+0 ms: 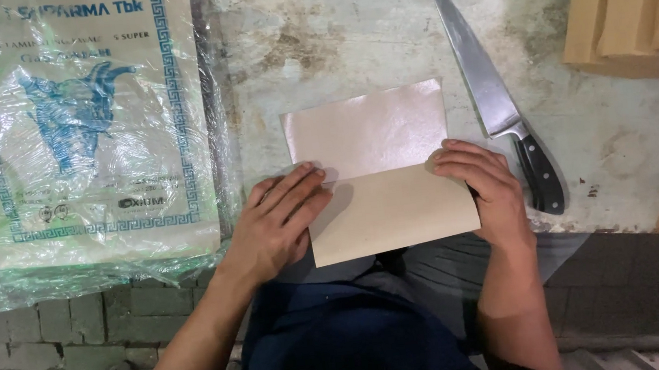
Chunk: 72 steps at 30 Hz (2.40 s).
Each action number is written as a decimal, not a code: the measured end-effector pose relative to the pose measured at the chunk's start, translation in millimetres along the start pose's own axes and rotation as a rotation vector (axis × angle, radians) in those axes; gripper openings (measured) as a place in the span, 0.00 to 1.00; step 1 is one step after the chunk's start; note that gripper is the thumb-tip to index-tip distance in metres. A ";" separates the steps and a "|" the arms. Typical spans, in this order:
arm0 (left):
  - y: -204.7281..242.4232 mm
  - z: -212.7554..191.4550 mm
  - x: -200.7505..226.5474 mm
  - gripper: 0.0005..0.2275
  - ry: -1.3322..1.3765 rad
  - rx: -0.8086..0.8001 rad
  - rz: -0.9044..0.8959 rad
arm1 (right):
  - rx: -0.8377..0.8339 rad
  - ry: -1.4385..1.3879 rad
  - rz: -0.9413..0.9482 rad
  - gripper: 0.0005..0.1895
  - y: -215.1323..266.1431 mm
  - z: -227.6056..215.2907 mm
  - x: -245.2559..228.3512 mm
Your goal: Folding paper liners and assembling cardboard food boxes for packaging.
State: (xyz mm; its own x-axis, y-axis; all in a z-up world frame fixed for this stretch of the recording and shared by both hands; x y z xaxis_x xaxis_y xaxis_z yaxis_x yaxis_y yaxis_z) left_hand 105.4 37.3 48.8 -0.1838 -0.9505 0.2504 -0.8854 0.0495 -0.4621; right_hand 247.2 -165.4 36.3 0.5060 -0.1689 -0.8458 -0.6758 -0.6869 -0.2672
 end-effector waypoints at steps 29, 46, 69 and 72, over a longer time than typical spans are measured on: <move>11.6 -7.1 2.4 0.07 0.156 0.161 -0.078 | 0.033 -0.067 0.036 0.12 0.7 -5.5 4.9; 29.1 -3.4 3.9 0.07 -0.046 0.194 -0.136 | 0.102 -0.001 0.076 0.09 4.0 -8.1 12.2; 30.1 1.5 -9.3 0.13 0.007 0.156 -0.273 | 0.309 0.322 0.056 0.07 -7.2 3.1 11.2; 27.9 1.2 -8.5 0.11 -0.027 0.145 -0.272 | 0.296 0.319 0.017 0.06 -6.2 3.7 11.8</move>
State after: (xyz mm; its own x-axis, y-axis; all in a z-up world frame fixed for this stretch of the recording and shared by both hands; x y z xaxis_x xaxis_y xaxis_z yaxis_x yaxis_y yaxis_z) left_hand 82.8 46.3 32.8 0.0643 -0.9308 0.3597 -0.8302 -0.2499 -0.4983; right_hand 255.4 -160.6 26.3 0.6025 -0.4205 -0.6784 -0.7864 -0.4576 -0.4148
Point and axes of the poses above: each hand's wrist, its own y-axis away from the middle knuckle, its own z-axis out of the palm, x = y × z, the point moved 9 cm from there along -y, towards the middle knuckle, and after that the axes turned 13 degrees about -y, right-handed, at the moved point
